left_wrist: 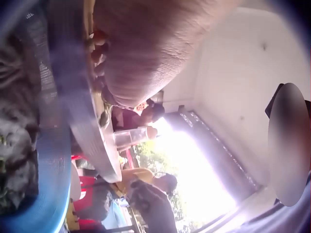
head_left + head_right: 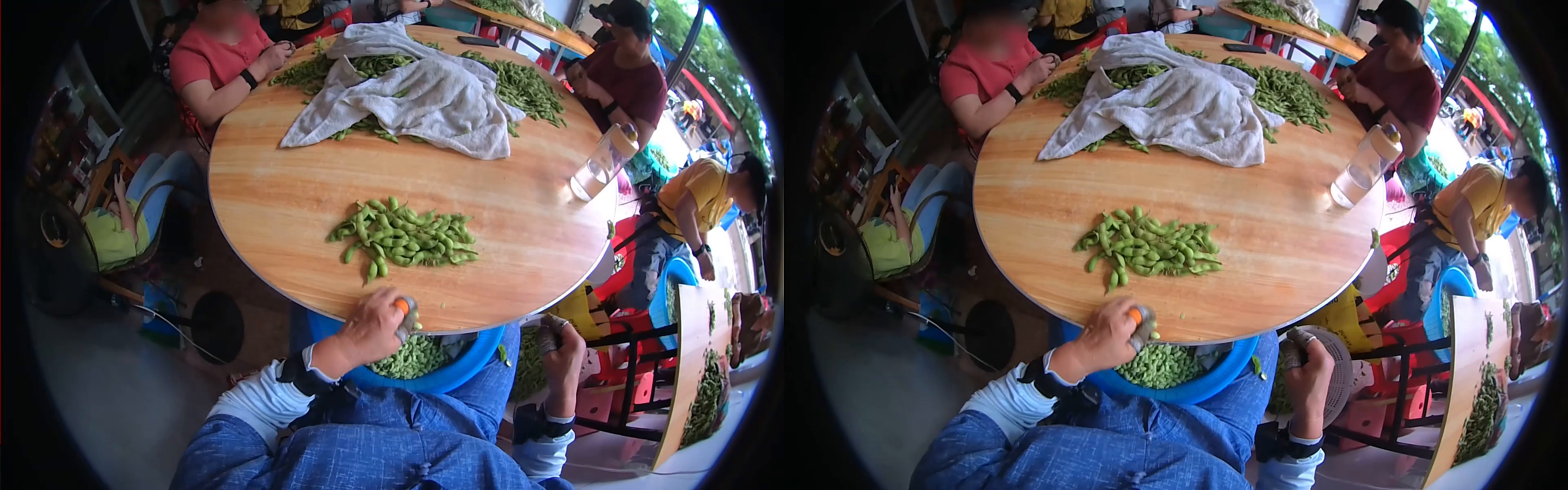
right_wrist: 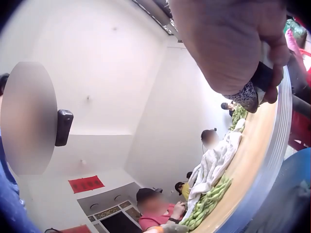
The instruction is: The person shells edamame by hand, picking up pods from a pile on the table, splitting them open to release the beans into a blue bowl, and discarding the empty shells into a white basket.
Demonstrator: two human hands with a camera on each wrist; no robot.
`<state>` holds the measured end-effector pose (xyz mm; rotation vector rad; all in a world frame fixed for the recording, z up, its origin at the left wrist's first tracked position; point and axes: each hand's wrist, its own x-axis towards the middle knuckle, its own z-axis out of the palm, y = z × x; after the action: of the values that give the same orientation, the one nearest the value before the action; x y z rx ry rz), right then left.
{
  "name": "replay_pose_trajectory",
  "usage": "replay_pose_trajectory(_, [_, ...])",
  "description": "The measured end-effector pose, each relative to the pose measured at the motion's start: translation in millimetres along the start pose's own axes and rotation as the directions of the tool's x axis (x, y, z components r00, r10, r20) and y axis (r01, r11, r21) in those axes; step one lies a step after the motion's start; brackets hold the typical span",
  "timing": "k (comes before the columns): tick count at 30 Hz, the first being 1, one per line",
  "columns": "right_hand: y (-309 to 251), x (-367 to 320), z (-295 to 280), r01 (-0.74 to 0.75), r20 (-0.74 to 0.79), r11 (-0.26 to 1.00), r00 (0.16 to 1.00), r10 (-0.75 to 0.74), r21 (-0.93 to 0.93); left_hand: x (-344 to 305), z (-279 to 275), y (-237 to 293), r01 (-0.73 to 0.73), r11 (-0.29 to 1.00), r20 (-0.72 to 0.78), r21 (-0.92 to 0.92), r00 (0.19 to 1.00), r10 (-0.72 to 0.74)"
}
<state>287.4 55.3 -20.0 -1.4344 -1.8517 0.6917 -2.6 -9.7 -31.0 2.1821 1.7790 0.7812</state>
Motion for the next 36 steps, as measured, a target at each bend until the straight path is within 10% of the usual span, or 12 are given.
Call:
replay_pose_trajectory(5, [-15.9,1.2,5.8,-0.058,0.047,0.993,0.997,0.053,0.102,-29.6,-10.4,12.1,-0.246,0.964,-0.081,-0.099,0.968,0.238])
replay_pose_trajectory(11, [-38.1,1.0,39.1,-0.032,0.155,0.964,0.988,-0.009,0.263,4.3,-22.1,-27.8,0.167,0.986,-0.357,-0.008,0.92,-0.159])
replay_pose_trajectory(18, [-68.0,0.4,65.1,0.042,0.328,0.953,0.934,-0.145,0.301,9.4,-24.0,-37.7,0.328,0.934,-0.006,-0.145,0.943,-0.332])
replay_pose_trajectory(24, [-88.4,4.5,76.3,-0.363,0.56,0.662,0.822,-0.103,0.655,-4.0,-29.8,3.7,0.295,0.291,0.185,-0.91,0.918,-0.352])
replay_pose_trajectory(29, [-94.6,4.8,81.5,-0.462,0.617,0.53,0.771,-0.155,0.711,-1.5,-29.6,10.0,0.275,0.275,0.217,-0.921,0.95,-0.223])
replay_pose_trajectory(36, [-89.6,-1.1,93.0,-0.389,0.504,0.467,0.851,-0.149,0.794,1.9,-20.4,18.6,0.214,-0.176,0.258,-0.961,0.921,-0.291])
